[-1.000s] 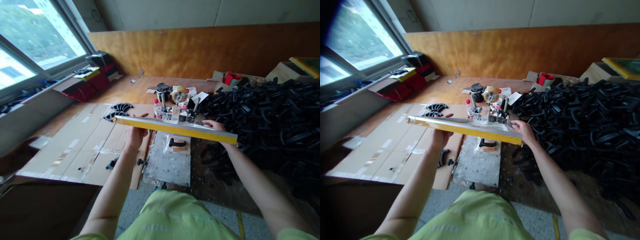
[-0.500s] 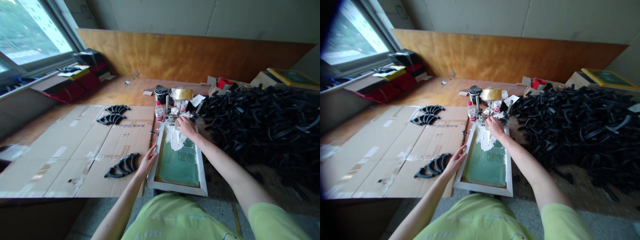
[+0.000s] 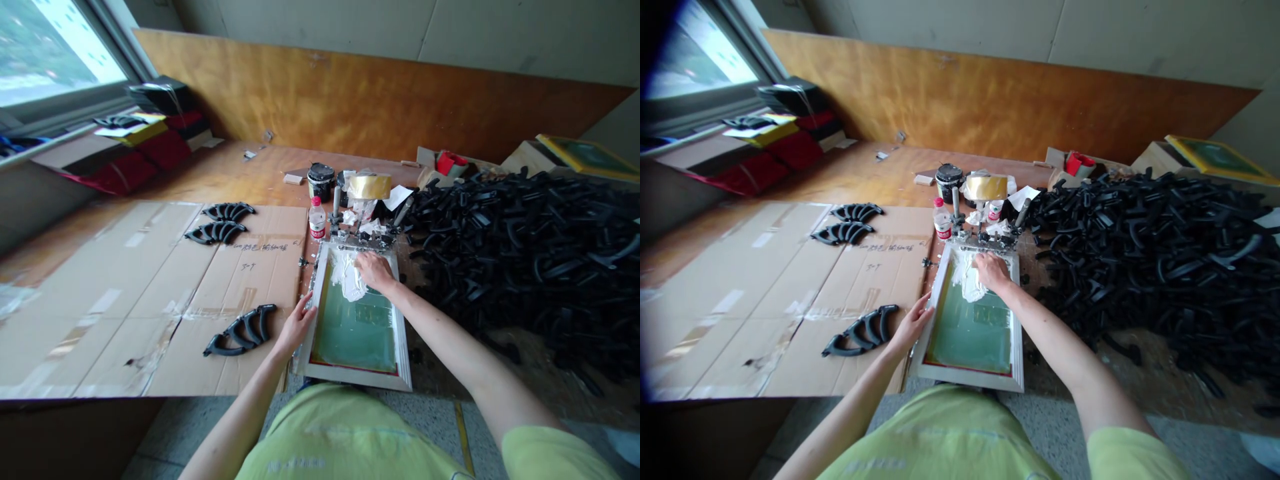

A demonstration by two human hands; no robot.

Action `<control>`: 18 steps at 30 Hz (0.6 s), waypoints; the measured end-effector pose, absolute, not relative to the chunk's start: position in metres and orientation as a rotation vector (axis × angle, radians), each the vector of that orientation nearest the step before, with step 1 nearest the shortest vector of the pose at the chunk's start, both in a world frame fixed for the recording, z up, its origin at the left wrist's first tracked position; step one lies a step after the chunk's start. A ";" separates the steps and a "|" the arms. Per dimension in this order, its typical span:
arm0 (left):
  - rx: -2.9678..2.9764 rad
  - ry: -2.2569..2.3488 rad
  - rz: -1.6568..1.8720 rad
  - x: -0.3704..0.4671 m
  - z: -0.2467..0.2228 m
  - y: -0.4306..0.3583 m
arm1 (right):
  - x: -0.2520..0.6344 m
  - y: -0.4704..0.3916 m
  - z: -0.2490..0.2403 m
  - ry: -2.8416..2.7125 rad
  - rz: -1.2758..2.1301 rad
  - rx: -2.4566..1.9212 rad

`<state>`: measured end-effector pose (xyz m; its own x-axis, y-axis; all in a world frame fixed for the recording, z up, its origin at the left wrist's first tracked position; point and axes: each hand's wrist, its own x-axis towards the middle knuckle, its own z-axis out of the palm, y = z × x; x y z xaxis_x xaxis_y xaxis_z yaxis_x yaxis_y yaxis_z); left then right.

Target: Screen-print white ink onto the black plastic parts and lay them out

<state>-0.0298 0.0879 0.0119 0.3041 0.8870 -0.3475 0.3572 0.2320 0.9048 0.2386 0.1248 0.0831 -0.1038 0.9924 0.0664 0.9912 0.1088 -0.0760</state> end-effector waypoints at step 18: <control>1.155 1.154 0.628 -0.029 0.016 0.085 | 0.247 0.075 0.067 -2.451 0.055 -1.438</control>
<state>-0.0291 0.0854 0.0156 0.3355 0.8663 -0.3702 0.1594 0.3351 0.9286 0.2471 0.0747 0.0674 -0.4548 0.8590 0.2353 0.8476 0.4985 -0.1817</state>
